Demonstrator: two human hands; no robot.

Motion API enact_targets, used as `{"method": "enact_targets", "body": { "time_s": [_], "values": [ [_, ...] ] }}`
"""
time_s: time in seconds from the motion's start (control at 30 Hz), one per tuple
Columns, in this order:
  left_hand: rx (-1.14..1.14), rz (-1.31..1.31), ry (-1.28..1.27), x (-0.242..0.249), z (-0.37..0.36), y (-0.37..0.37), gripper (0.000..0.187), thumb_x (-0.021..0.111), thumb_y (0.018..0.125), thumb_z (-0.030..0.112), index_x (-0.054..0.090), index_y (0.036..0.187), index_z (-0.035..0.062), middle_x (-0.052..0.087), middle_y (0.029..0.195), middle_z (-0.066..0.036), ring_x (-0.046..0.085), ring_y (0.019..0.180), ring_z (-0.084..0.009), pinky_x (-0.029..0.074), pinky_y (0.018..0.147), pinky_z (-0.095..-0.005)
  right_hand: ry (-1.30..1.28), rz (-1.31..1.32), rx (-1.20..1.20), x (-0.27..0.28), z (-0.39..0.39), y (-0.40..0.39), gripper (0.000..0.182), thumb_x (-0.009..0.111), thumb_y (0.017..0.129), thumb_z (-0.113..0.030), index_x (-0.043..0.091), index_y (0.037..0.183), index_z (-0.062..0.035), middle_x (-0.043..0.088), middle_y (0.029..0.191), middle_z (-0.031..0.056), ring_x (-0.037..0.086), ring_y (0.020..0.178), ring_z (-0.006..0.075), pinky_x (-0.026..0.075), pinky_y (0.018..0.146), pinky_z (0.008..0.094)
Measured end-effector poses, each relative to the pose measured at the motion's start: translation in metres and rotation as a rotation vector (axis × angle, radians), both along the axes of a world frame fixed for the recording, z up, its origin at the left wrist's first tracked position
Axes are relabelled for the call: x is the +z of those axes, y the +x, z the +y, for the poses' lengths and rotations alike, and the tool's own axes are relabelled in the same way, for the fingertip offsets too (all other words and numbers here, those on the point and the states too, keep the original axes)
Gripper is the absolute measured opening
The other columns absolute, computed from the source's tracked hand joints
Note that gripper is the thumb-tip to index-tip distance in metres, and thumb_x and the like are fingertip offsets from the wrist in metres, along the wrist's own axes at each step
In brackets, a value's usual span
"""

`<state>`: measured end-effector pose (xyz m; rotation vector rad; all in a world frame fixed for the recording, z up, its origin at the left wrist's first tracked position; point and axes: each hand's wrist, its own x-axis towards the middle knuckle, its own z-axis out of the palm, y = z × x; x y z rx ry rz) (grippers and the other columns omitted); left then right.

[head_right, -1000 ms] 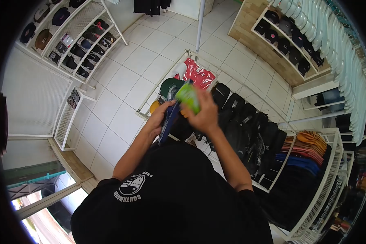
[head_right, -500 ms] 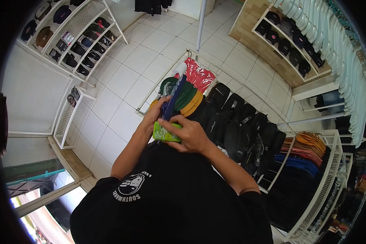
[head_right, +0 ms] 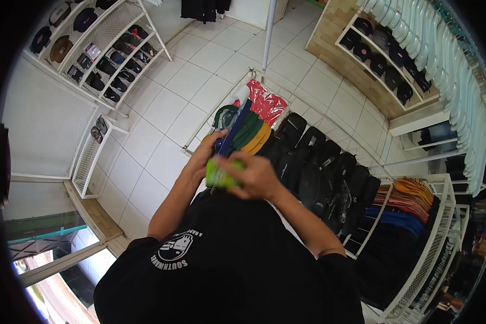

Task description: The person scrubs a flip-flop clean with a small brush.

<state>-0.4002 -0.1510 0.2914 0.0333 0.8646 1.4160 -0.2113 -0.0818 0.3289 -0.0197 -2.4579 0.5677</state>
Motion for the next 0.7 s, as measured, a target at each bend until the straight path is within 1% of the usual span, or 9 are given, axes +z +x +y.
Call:
{"method": "enact_targets", "body": {
  "time_s": [0.13, 0.27, 0.33, 0.4, 0.47, 0.57, 0.6, 0.63, 0.7],
  "values": [
    [-0.149, 0.057, -0.042, -0.001, -0.008, -0.005, 0.032, 0.074, 0.096, 0.033, 0.072, 0.110, 0.0043, 0.076, 0.089, -0.005, 0.071, 0.067, -0.0097, 0.056, 0.055, -0.0223, -0.302, 0.099, -0.573, 0.000, 0.061, -0.015, 0.069, 0.081, 0.088, -0.031, 0.058, 0.150, -0.0120, 0.063, 0.111, 0.0161, 0.070, 0.090, 0.0308, 0.058, 0.075, 0.0396],
    [-0.075, 0.097, -0.131, 0.012, -0.003, 0.007, 0.035, 0.074, 0.094, 0.042, 0.069, 0.090, 0.0081, 0.065, 0.062, -0.004, 0.059, 0.043, -0.0138, 0.051, 0.043, -0.0243, -0.305, 0.155, -0.634, -0.016, 0.081, -0.021, 0.069, 0.080, 0.091, -0.032, 0.055, 0.152, -0.0105, 0.063, 0.111, 0.0181, 0.069, 0.093, 0.0315, 0.057, 0.075, 0.0404],
    [-0.079, 0.108, -0.045, 0.008, -0.008, -0.005, 0.029, 0.074, 0.096, 0.033, 0.073, 0.105, 0.0054, 0.074, 0.085, -0.004, 0.070, 0.067, -0.0121, 0.058, 0.059, -0.0243, -0.347, 0.168, -0.528, -0.002, 0.040, -0.019, 0.068, 0.083, 0.088, -0.032, 0.060, 0.149, -0.0134, 0.064, 0.109, 0.0158, 0.068, 0.094, 0.0323, 0.059, 0.076, 0.0409],
    [-0.025, -0.139, 0.006, -0.010, -0.002, -0.008, 0.028, 0.073, 0.097, 0.032, 0.072, 0.107, 0.0055, 0.074, 0.089, -0.006, 0.072, 0.072, -0.0151, 0.060, 0.063, -0.0274, -0.159, 0.038, -0.194, -0.001, -0.001, -0.014, 0.070, 0.086, 0.083, -0.035, 0.062, 0.147, -0.0162, 0.065, 0.108, 0.0134, 0.069, 0.094, 0.0327, 0.060, 0.078, 0.0408],
    [0.022, -0.075, 0.000, -0.007, 0.001, -0.008, 0.027, 0.072, 0.097, 0.032, 0.071, 0.107, 0.0060, 0.074, 0.090, -0.006, 0.072, 0.074, -0.0172, 0.061, 0.065, -0.0298, -0.104, -0.060, -0.063, -0.004, -0.013, -0.006, 0.075, 0.088, 0.078, -0.039, 0.063, 0.146, -0.0188, 0.067, 0.109, 0.0116, 0.071, 0.096, 0.0323, 0.061, 0.080, 0.0407],
    [0.024, -0.011, -0.007, -0.004, -0.008, 0.002, 0.028, 0.072, 0.097, 0.032, 0.071, 0.108, 0.0054, 0.074, 0.088, -0.005, 0.071, 0.070, -0.0142, 0.060, 0.061, -0.0269, -0.169, 0.093, -0.428, -0.004, 0.032, -0.016, 0.072, 0.083, 0.085, -0.037, 0.059, 0.150, -0.0189, 0.064, 0.107, 0.0142, 0.070, 0.089, 0.0327, 0.060, 0.077, 0.0417],
    [-0.027, 0.052, -0.039, -0.004, -0.009, 0.002, 0.031, 0.072, 0.096, 0.036, 0.071, 0.106, 0.0063, 0.073, 0.085, -0.005, 0.070, 0.068, -0.0134, 0.059, 0.059, -0.0262, -0.299, 0.086, -0.558, 0.003, 0.047, -0.018, 0.066, 0.079, 0.089, -0.024, 0.057, 0.149, -0.0055, 0.061, 0.105, 0.0186, 0.065, 0.092, 0.0313, 0.054, 0.082, 0.0383],
    [-0.075, 0.115, -0.069, -0.003, -0.009, 0.003, 0.034, 0.073, 0.095, 0.040, 0.072, 0.103, 0.0072, 0.072, 0.083, -0.005, 0.069, 0.065, -0.0125, 0.058, 0.057, -0.0255, -0.384, 0.064, -0.635, 0.004, 0.065, -0.021, 0.064, 0.077, 0.091, -0.020, 0.056, 0.149, -0.0038, 0.058, 0.105, 0.0185, 0.062, 0.090, 0.0308, 0.052, 0.082, 0.0366],
    [-0.077, 0.168, -0.131, 0.009, -0.005, 0.008, 0.036, 0.073, 0.094, 0.044, 0.073, 0.096, 0.0084, 0.070, 0.074, -0.003, 0.067, 0.060, -0.0106, 0.055, 0.052, -0.0233, -0.365, 0.137, -0.622, -0.008, 0.074, -0.022, 0.065, 0.079, 0.091, -0.025, 0.057, 0.150, -0.0084, 0.059, 0.106, 0.0172, 0.063, 0.088, 0.0303, 0.053, 0.078, 0.0388]
  ]
}}
